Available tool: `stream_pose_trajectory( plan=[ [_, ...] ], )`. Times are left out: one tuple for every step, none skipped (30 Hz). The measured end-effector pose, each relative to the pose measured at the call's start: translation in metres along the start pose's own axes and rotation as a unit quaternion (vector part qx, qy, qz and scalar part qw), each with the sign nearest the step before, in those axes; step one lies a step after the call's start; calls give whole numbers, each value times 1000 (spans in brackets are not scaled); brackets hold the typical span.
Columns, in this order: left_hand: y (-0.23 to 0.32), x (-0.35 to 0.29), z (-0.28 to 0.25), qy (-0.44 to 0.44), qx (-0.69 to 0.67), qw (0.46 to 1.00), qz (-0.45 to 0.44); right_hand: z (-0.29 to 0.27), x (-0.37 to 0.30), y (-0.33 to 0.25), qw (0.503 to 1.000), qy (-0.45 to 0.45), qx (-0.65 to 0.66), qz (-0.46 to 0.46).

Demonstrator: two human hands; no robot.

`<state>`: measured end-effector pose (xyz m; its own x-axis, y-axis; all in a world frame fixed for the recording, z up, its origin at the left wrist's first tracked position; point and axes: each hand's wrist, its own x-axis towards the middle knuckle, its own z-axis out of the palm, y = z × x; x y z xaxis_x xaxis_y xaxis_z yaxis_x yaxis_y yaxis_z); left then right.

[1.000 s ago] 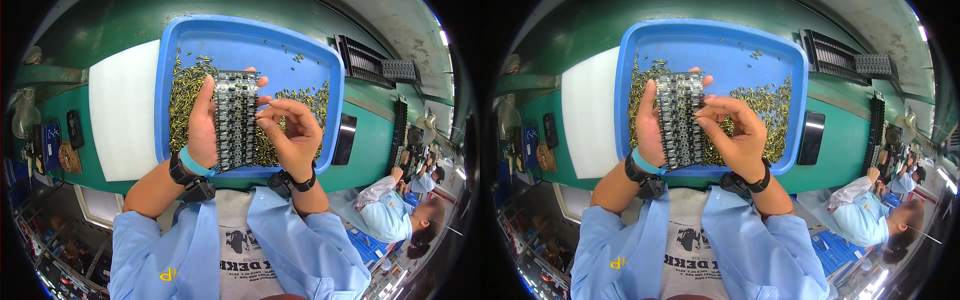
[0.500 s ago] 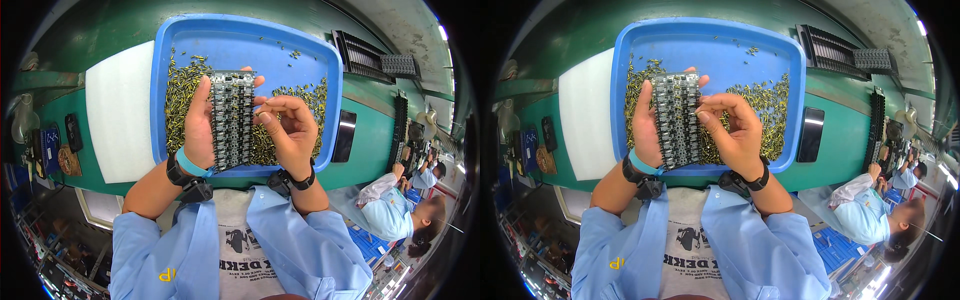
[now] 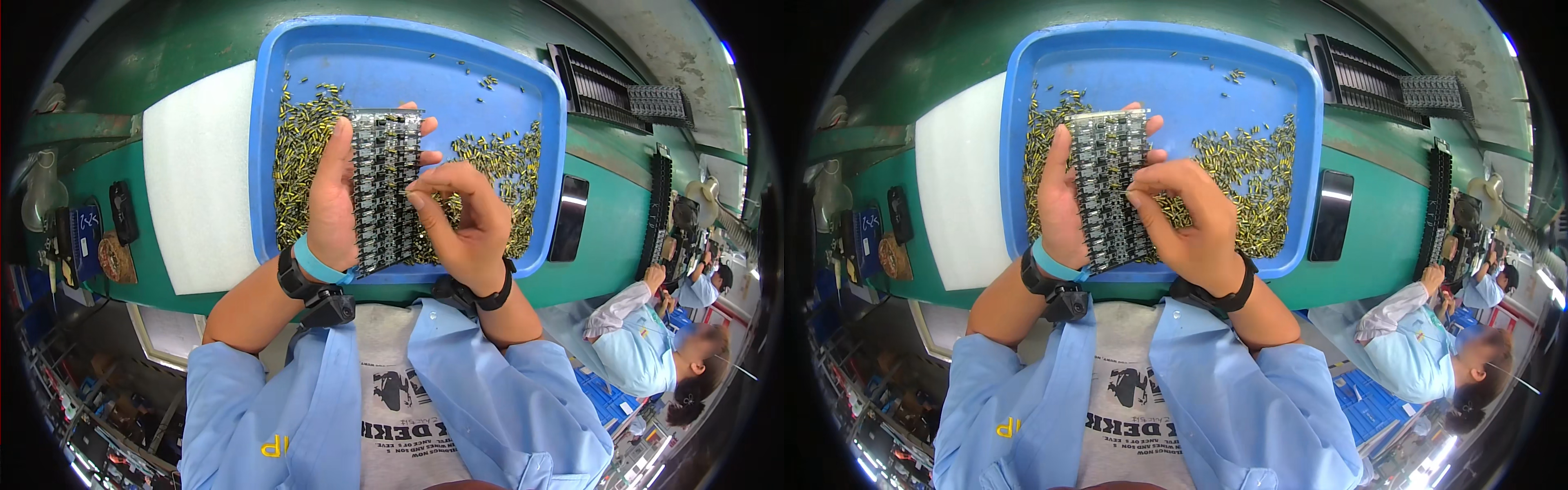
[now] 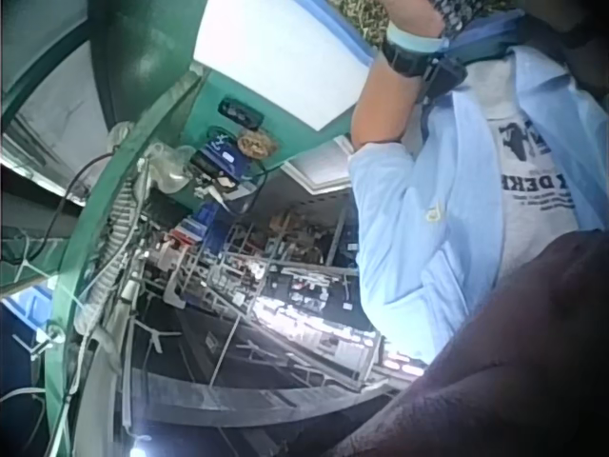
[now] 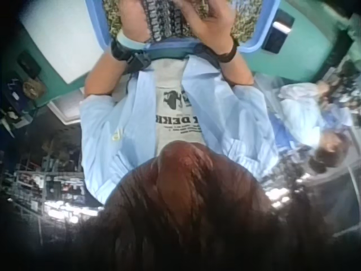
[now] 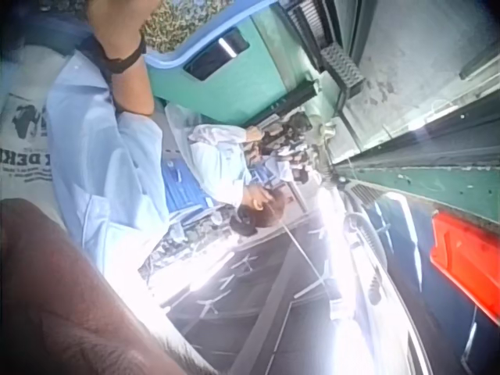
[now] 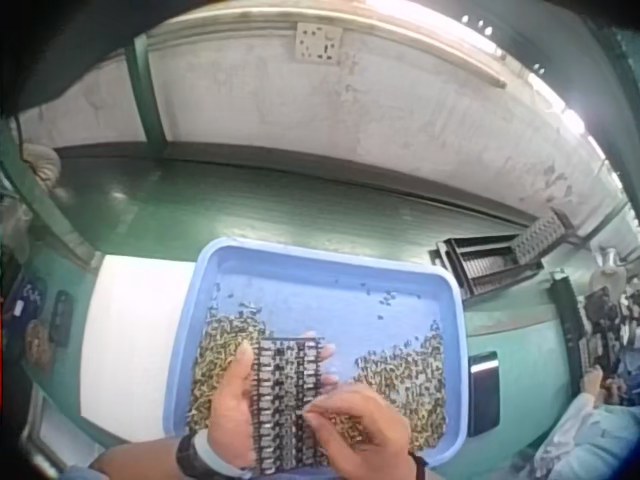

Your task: The person holds a circuit board and inserts small electronic components into it by hand, picking them one by one from a plastic tray.

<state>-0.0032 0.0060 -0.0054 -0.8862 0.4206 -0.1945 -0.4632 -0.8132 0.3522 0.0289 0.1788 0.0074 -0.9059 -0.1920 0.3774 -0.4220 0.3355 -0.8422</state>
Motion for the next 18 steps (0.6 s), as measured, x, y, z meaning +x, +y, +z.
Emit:
stream_pose_trajectory(
  plan=[
    [0,0,1,4,-4,1000,5,2,0,-1,1000,-1,2,0],
    [0,0,2,5,-4,1000,5,4,0,-2,1000,4,-11,-8],
    [-1,0,2,4,0,1000,6,6,0,-2,1000,8,-25,-17],
    [-1,0,2,2,3,1000,8,7,0,-3,999,12,-38,-26],
    [-1,0,2,1,6,1000,9,8,1,-4,999,11,-38,-26],
    [-1,0,2,1,5,1000,10,9,2,-5,998,12,-50,-38],
    [-1,0,2,2,10,1000,13,9,3,-7,997,13,-62,-51],
    [-1,-1,2,2,15,1000,16,9,4,-8,995,13,-75,-63],
    [0,-1,2,2,20,1000,19,10,4,-7,995,12,-74,-63],
    [0,-1,2,2,20,1000,20,9,4,-7,995,12,-76,-66],
    [0,-1,2,3,30,999,20,9,4,-7,995,12,-78,-69],
    [0,-1,2,4,40,999,20,9,4,-6,994,12,-80,-72],
    [0,-1,2,4,51,999,20,9,4,-6,994,12,-80,-72],
    [0,-1,2,4,50,999,20,9,4,-7,994,10,-80,-72],
    [0,-1,2,6,48,999,20,9,4,-7,994,8,-81,-72],
    [-1,-1,1,7,46,999,19,9,4,-7,994,6,-81,-72],
    [-1,-1,1,8,44,999,19,9,4,-8,994,7,-81,-73],
    [-1,-1,1,7,44,999,19,9,3,-8,994,6,-85,-72]
  ],
)
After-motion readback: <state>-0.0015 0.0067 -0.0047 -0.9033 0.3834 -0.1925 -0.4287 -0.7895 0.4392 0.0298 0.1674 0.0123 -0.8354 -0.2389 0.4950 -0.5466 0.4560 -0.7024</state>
